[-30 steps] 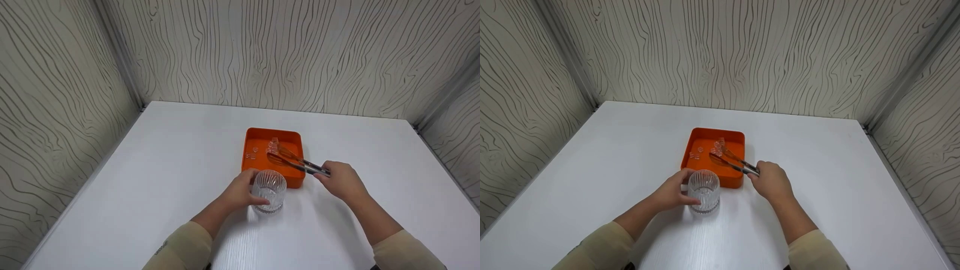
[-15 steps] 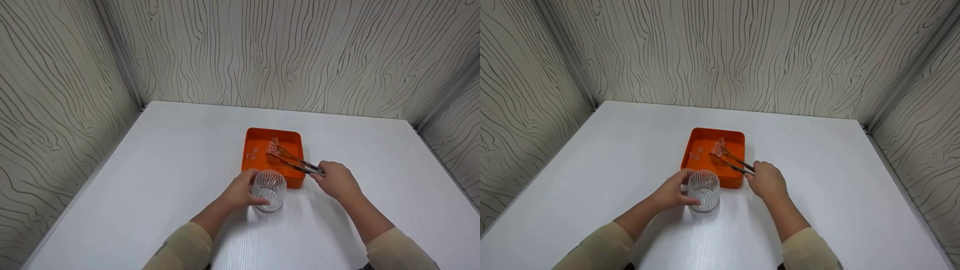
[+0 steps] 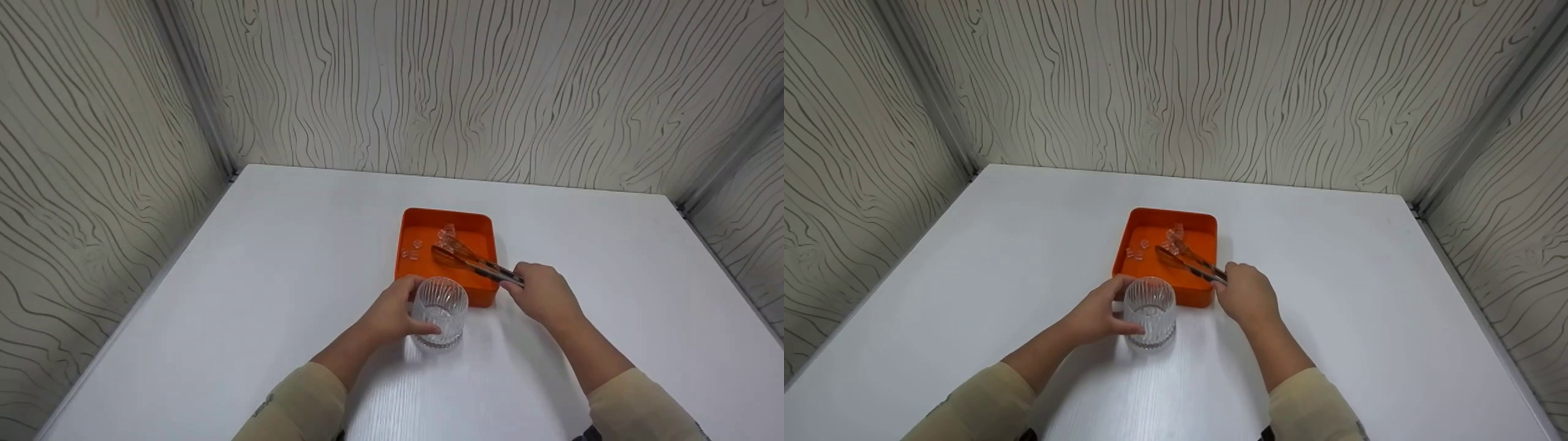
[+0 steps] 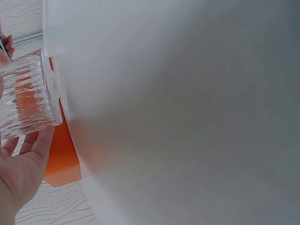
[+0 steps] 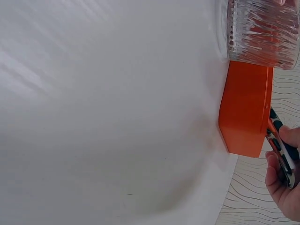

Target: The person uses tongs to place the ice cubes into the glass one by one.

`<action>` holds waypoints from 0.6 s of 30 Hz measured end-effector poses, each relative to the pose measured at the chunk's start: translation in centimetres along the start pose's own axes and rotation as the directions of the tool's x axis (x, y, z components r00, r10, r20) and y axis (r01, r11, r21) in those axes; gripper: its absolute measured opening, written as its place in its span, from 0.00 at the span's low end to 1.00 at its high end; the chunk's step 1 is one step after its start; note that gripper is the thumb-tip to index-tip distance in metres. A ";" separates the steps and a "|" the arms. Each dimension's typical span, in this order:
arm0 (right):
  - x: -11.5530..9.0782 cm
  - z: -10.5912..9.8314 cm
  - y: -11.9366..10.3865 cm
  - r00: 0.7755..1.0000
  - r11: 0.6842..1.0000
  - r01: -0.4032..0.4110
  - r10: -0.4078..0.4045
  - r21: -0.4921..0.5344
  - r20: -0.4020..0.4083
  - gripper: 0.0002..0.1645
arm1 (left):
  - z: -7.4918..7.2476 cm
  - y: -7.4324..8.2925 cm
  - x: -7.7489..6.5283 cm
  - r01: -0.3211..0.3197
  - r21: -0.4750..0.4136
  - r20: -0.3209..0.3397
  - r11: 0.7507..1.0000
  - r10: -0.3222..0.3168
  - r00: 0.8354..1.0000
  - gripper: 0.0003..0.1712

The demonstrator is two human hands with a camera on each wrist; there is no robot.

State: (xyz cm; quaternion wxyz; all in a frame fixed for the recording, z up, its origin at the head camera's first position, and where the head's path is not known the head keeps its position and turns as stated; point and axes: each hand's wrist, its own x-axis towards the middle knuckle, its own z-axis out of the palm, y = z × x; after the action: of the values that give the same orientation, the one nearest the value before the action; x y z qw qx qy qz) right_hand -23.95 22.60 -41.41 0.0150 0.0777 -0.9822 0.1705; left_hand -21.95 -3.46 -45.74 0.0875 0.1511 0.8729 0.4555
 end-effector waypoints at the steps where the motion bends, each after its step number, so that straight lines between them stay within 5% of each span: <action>1: 0.0 0.0 0.0 1.000 1.000 -0.002 0.002 0.004 0.000 0.12 | 0.0 0.0 0.0 0.000 -0.002 0.000 1.000 0.000 1.000 0.44; 18: 0.3 0.5 0.2 0.999 0.999 -0.039 0.039 0.006 0.001 0.09 | 0.1 -0.1 0.1 0.023 -0.016 0.002 1.000 -0.023 1.000 0.45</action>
State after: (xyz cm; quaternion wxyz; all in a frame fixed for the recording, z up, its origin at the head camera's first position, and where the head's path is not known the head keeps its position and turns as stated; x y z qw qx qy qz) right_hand -24.29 22.59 -41.93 0.0109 0.0585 -0.9830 0.1738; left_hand -22.01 -3.43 -45.88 0.0949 0.1407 0.8709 0.4612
